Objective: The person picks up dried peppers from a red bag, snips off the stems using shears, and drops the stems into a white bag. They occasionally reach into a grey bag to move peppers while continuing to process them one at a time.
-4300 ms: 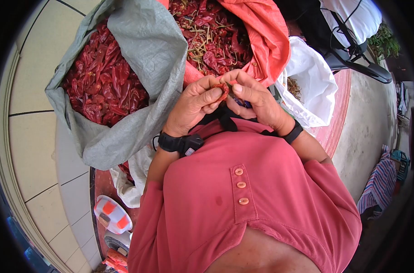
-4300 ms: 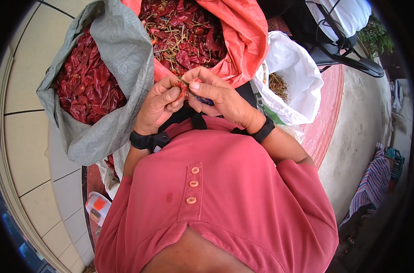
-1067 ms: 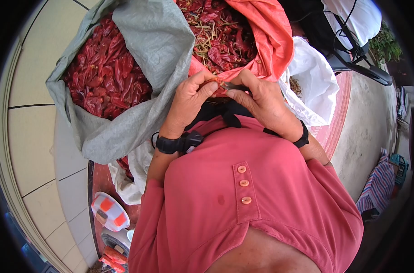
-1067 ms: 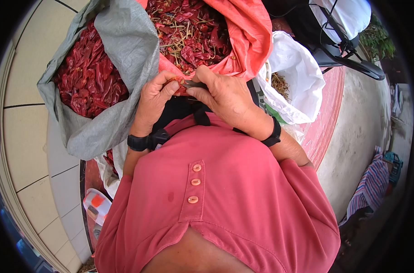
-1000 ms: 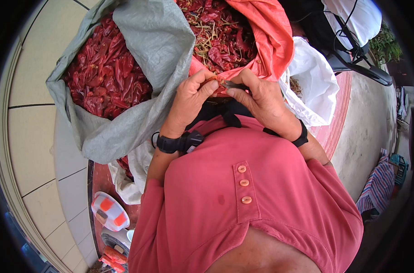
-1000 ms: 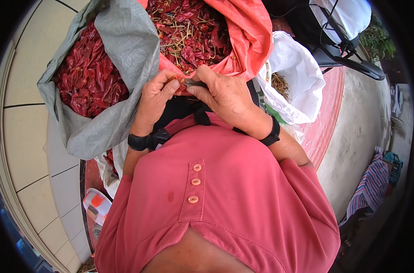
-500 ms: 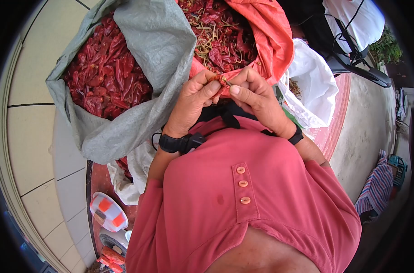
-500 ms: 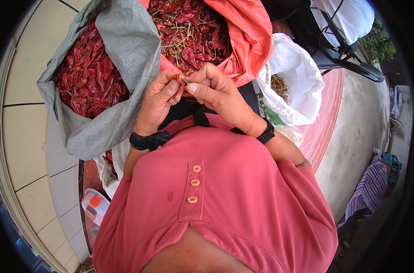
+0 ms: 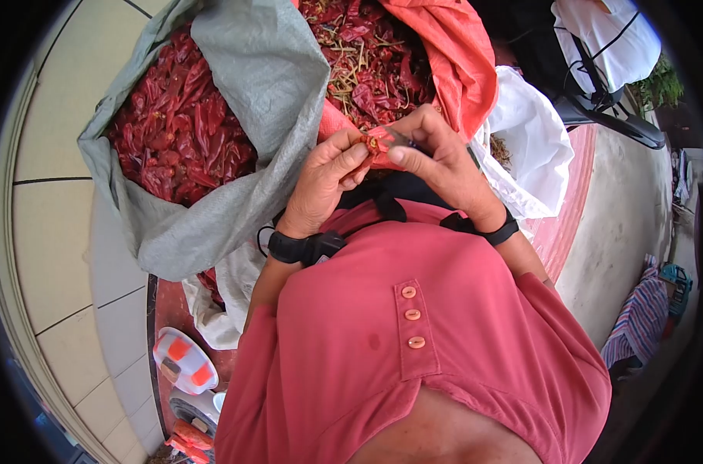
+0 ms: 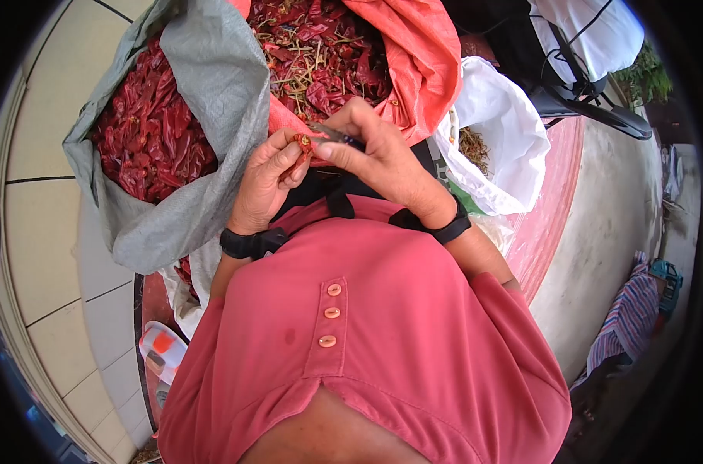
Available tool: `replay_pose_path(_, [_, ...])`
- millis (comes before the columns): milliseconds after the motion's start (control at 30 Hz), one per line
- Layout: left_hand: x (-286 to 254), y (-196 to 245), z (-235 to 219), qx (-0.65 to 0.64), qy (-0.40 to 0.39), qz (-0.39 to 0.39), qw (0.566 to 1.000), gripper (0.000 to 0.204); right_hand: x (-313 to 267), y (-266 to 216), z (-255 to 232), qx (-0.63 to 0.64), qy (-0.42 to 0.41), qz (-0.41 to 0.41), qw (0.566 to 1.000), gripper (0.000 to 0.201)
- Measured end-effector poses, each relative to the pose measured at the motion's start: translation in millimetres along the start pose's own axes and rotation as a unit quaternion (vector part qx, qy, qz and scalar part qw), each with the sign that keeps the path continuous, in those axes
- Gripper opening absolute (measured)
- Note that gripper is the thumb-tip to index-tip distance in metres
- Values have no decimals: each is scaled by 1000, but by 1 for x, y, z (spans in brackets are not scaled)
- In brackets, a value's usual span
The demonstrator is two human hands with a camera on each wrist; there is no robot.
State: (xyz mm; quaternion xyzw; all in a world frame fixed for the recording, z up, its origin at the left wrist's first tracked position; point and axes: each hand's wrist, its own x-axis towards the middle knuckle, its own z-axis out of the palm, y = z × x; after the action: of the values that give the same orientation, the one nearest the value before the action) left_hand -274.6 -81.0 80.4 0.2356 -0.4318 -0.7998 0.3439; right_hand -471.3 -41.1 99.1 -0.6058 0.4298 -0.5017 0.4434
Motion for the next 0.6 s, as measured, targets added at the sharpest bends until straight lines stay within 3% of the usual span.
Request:
replay_pose_path(67, [1,-1,1,-6,-4,-2,1000,19,1,-10,0,-23,-40,20,999,29])
replay_pose_path(100, [2,-1,0,-8,-4,-3,1000,19,1,-14,-1,-44,-61,76,994,29])
replay_pose_path(300, [0,-5,-5,27,-2,-22,999,15,2,-9,-1,-146,-68,-24,987,24])
replay_pose_path(600, [0,-3,-9,97,-4,-24,995,14,2,-3,1,-153,-77,-14,985,21])
